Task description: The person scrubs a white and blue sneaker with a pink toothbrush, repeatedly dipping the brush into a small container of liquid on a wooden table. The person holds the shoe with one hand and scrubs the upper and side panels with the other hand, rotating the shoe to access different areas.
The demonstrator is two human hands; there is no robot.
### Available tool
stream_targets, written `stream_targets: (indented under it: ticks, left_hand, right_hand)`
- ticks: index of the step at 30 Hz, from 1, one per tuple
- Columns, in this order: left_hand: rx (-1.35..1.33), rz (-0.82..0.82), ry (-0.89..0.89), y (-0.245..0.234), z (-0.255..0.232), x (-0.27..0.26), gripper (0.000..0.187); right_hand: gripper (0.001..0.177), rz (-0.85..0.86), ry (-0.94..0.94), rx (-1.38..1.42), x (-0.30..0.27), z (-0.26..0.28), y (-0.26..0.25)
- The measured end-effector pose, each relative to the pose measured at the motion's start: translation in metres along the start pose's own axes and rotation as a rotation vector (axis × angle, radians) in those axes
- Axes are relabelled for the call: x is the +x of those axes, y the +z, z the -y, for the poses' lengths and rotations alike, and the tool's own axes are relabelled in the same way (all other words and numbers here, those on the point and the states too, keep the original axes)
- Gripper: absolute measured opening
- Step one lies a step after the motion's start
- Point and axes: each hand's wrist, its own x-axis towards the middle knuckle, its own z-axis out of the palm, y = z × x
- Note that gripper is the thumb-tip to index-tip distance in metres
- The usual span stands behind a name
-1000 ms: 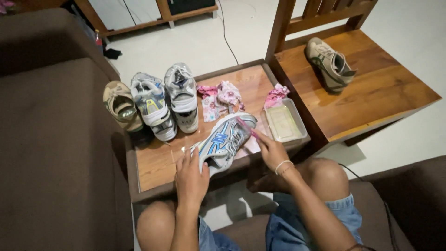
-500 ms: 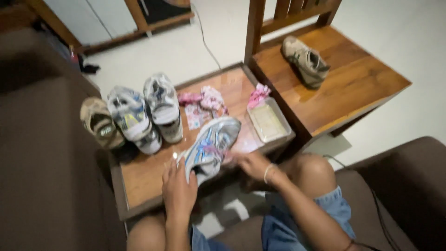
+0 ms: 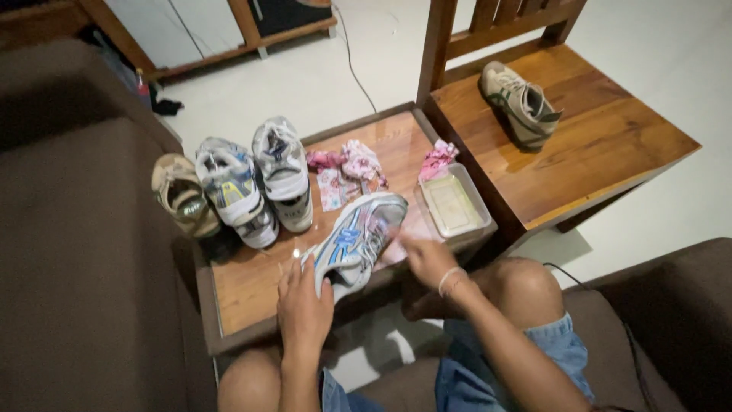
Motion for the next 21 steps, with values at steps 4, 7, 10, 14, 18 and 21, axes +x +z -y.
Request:
stream_targets:
  ticks: [4,7,10,14,18,21]
  left_hand:
    - [0.003,0.083,-0.089,-0.004,-0.005,0.002,0.055]
    - [-0.004,-0.001,-0.004,0.003,0.001,-0.006,0.055]
    - [-0.015,-0.024,0.008,-0.004,-0.002,0.003,0.058]
    - [-0.001,0.055,-0.059,-0.002,-0.004,0.001,0.057]
    - [-0.003,-0.052,0.022,0.004,0.002,-0.004,0.056]
    - [-0.013,0.075,-0.080,-0.006,-0.005,-0.003,0.056]
  right_hand:
    - [0.051,0.260,-0.192,0.427,-0.015,0.027,-0.017]
    - [0.051,-0.076,-0.025,0.101,-0.002,-0.003,-0.004]
    - [0.041,-0.195,0.010,0.200,-0.004,0.014,-0.014]
    - [0.046,0.132,-0.113,0.264,-0.011,0.008,-0.004]
    - [0.047,-0.190,0.013,0.215,0.000,0.007,-0.010]
    - [0.051,0.204,-0.250,0.450,-0.020,0.025,-0.004]
